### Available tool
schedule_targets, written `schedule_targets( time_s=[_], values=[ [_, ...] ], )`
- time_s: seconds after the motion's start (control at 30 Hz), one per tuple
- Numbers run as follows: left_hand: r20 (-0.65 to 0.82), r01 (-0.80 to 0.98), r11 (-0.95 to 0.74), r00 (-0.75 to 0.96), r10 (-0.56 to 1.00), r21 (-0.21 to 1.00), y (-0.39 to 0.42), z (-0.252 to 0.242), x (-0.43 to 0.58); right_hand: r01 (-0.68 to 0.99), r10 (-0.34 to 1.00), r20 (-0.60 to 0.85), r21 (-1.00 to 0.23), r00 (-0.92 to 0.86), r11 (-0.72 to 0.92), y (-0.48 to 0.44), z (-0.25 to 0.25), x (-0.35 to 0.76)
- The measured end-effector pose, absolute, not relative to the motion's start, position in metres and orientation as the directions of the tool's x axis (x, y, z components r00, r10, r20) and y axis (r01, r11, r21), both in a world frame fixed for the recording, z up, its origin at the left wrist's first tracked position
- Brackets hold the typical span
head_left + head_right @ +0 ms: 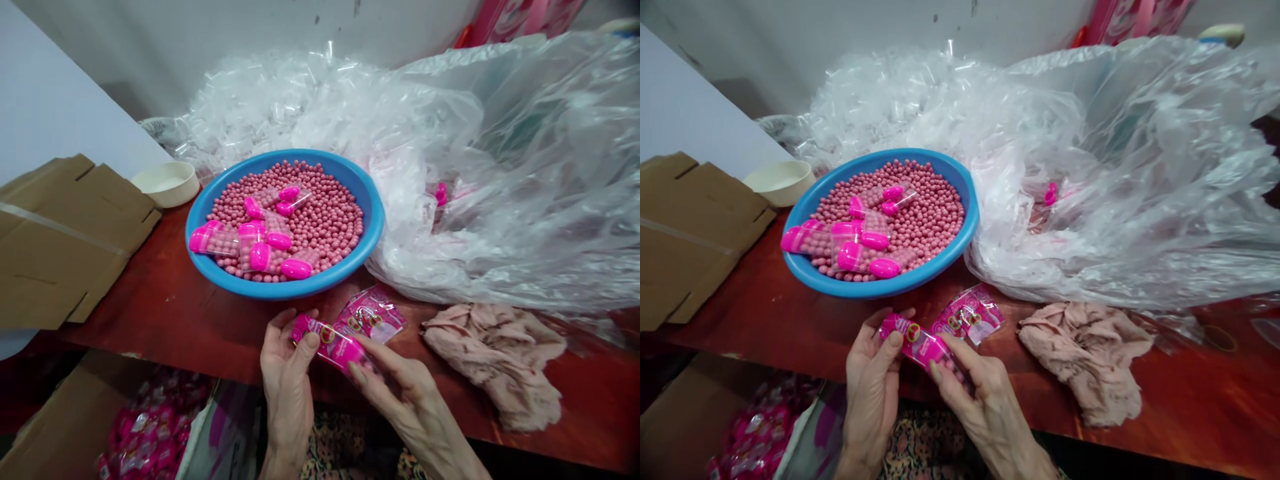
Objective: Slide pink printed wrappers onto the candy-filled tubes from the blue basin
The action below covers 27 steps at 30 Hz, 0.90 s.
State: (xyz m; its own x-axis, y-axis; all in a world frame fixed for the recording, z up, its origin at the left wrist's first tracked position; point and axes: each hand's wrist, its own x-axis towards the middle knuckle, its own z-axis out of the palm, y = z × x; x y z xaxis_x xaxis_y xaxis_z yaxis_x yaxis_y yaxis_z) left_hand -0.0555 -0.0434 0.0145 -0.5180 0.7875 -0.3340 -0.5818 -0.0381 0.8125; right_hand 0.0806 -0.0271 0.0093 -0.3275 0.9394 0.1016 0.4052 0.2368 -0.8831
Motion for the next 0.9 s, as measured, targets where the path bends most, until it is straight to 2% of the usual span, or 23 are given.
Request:
schedule_targets(
  time_s=[0.1, 0.2, 0.37, 0.5, 0.63, 0.77, 0.9],
  values=[
    [-0.356, -0.642, -0.019, -0.45, 0.819, 0.767, -0.044, 0.014, -0.053, 0.391, 0.917, 0.256, -0.845, -0.306, 0.366, -0.026, 0.008, 0.077],
    [-0.419, -0.706, 0.085, -0.315, 0.851, 0.703, -0.045, 0.011, -0.049, 0.419, 0.874, 0.394, -0.769, -0.285, 0.483, -0.025, 0.008, 0.074],
    [-0.477, -0.786, 0.16, -0.188, 0.858, 0.597, -0.046, 0.004, -0.045, 0.463, 0.805, 0.529, -0.662, -0.268, 0.589, -0.029, 0.0, 0.071],
    [-0.491, -0.848, 0.181, -0.104, 0.865, 0.498, -0.046, 0.002, -0.045, 0.502, 0.775, 0.573, -0.604, -0.265, 0.619, -0.032, -0.004, 0.067],
    [-0.497, -0.891, 0.175, -0.064, 0.865, 0.419, -0.047, 0.005, -0.043, 0.487, 0.84, 0.5, -0.692, -0.209, 0.533, -0.034, 0.001, 0.061],
    [-0.508, -0.873, 0.177, -0.09, 0.857, 0.454, -0.048, 0.011, -0.04, 0.464, 0.904, 0.383, -0.777, -0.188, 0.426, -0.037, 0.0, 0.06],
    [-0.477, -0.837, 0.189, -0.095, 0.874, 0.513, -0.048, 0.013, -0.038, 0.51, 0.812, 0.543, -0.647, -0.212, 0.566, -0.041, -0.012, 0.064]
  ],
)
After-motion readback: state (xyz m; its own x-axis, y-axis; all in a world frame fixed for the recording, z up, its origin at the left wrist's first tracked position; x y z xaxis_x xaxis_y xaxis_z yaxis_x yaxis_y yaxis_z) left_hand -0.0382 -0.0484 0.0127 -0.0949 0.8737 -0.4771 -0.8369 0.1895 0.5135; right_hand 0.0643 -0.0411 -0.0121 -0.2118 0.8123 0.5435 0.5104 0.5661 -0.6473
